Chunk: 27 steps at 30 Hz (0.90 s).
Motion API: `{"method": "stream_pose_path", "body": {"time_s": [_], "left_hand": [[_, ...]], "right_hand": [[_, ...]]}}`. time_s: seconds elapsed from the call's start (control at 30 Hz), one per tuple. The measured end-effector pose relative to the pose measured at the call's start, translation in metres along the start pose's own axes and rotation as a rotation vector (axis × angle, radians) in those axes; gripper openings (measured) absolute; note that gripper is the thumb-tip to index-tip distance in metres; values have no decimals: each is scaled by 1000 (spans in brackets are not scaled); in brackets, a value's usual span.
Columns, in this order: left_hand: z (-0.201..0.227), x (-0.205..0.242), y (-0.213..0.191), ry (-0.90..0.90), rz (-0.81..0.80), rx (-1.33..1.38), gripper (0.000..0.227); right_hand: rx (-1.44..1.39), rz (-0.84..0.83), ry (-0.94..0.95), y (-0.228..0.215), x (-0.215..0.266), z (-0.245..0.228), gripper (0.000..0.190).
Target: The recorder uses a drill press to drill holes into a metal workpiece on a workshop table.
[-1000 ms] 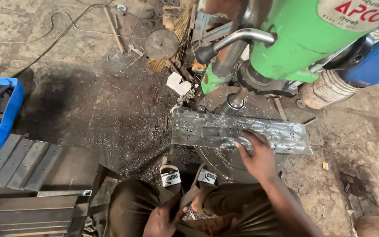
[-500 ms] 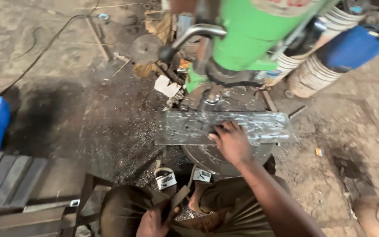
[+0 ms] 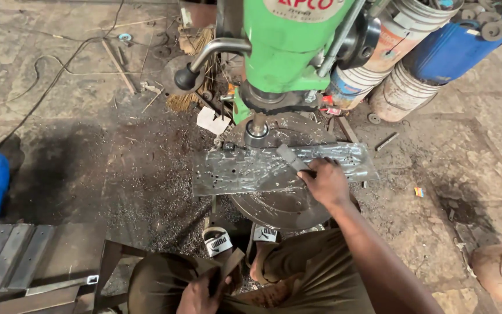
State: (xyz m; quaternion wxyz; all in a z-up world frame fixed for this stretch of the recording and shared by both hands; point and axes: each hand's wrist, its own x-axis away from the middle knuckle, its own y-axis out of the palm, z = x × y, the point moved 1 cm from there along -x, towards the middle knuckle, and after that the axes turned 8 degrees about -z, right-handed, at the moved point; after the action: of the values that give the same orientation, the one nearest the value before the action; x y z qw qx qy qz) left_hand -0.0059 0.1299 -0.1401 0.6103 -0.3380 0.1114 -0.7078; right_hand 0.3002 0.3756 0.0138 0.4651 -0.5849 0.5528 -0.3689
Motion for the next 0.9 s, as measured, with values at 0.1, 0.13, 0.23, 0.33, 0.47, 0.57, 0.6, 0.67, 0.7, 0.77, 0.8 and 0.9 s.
{"method": "stream_pose_path", "body": {"time_s": [0.1,0.13,0.23,0.33,0.47,0.57,0.6,0.67,0.7,0.77,0.8,0.9], "left_hand": [[2,-1,-3,-10,-3,-21,49],[5,1,-7,-15,0,-22,49],[17,7,-15,21,-46,-17,45],[29,14,-19,-48,-6,5,51],[21,10,-14,20,-32,17,45],[17,10,-13,75,4,37,44],[18,10,-15,90,35,42,45],[25,9,-21,48,6,35,41],[28,9,-22,4,-26,33,36],[28,9,-18,-10,-39,43,36],[28,8,-17,-19,-53,39,36],[26,5,-14,28,40,20,41]], "right_hand": [[-121,-113,123,5,-10,11,27],[-123,-117,119,7,-10,15,27],[-237,-104,47,12,-11,18,24],[-337,-157,-57,14,-9,4,23],[-185,-141,-30,26,-35,17,18],[-154,38,-58,22,-45,28,17],[-167,123,-84,15,-44,28,17],[-223,69,-117,3,-22,15,18],[-276,12,-148,-3,-12,9,18],[-341,-63,-183,-4,12,-9,19],[-416,-128,-211,-3,24,-18,20],[-551,-225,-172,14,31,-18,23]]}}
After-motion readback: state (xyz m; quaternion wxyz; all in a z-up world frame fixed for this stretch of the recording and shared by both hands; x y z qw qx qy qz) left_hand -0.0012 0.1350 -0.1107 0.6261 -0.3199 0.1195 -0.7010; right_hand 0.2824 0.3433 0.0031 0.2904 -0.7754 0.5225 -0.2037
